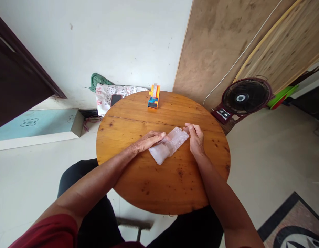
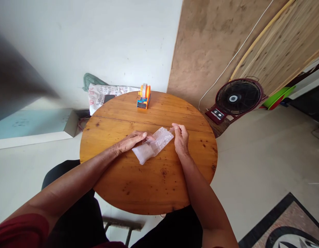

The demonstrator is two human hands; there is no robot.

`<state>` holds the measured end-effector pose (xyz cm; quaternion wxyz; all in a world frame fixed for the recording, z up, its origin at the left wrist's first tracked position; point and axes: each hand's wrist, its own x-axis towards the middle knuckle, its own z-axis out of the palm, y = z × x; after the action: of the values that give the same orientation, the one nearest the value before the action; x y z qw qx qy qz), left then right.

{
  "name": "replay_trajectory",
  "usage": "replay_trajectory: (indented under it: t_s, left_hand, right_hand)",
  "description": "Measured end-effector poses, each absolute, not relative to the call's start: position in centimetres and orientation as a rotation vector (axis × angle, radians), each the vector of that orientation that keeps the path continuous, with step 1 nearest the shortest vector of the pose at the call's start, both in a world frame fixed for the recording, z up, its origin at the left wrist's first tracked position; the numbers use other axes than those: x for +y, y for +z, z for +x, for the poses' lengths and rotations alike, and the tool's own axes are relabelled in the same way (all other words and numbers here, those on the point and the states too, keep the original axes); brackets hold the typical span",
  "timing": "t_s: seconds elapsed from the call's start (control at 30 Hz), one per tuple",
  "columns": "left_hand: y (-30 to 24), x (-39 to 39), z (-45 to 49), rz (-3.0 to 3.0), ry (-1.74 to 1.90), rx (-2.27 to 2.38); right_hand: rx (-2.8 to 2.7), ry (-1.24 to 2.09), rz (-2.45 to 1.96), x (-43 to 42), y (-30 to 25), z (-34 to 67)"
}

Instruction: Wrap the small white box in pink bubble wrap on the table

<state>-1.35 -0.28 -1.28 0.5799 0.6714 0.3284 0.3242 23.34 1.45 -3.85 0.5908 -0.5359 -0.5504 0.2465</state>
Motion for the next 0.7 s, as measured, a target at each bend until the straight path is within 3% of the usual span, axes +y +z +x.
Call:
replay_trajectory:
  t_s: [0.13,0.37,0.53,0.7]
  left_hand:
    - [-2.4,0.3,-1.2,1.550,0.777,0.783]
    - [-2.6,1.2,-0.5,0.937,1.004,0.712]
    - [-2.1,1.4,-0.3,0.808,1.072,0.663]
    - [-2.0,1.0,0.0,0.815,1.067,0.637]
  right_hand:
    - [-1.258,0.587,-1.256,1.6,-3.7,23.4]
    - [-1.229,0.585,-1.209,0.6,-2.1,22.9]
    - [-1.526,0.532,-1.166,-0.7,-1.2,22.4]
    - [-1.890,0.691,-1.007,-1.9,-0.1,21.9]
